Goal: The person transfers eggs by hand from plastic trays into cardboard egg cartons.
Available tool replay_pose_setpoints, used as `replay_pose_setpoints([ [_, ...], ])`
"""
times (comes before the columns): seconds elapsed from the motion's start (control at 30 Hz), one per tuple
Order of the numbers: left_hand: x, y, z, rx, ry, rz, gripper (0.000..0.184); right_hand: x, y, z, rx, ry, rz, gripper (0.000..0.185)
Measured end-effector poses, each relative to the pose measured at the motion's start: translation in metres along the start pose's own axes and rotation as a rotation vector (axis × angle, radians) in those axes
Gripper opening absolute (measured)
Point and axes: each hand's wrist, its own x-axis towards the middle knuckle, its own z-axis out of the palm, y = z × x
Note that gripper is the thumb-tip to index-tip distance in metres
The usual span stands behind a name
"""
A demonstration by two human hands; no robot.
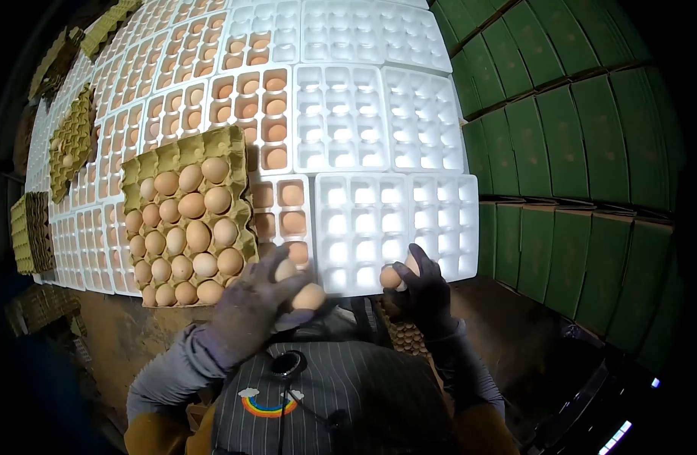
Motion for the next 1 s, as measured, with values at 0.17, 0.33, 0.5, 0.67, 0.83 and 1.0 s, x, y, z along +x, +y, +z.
replay_pose_setpoints([
  [0.17, 0.041, 0.010, 0.119, 0.274, -0.028, -0.134, 0.046, -0.007, 0.020, 0.010, 0.024, -0.168, -0.082, 0.052],
  [0.33, 0.059, 0.011, 0.127, 0.190, 0.136, -0.182, 0.042, 0.005, -0.004, 0.032, 0.289, -0.214, -0.280, 0.039],
  [0.5, 0.087, 0.025, 0.126, -0.055, 0.210, -0.152, 0.056, 0.032, 0.020, 0.064, 0.447, 0.181, -0.179, 0.042],
  [0.67, 0.124, 0.028, 0.168, -0.068, 0.419, 0.094, 0.059, 0.048, 0.038, 0.055, 0.495, 0.295, -0.207, 0.043],
  [0.83, 0.093, 0.028, 0.147, -0.059, 0.494, 0.064, 0.059, 0.030, 0.119, 0.039, 0.140, 0.479, 0.439, 0.059],
  [1.0, 0.028, 0.021, 0.105, -0.191, 0.525, 0.061, 0.054, 0.039, 0.104, 0.053, 0.231, 0.325, 0.415, 0.065],
])
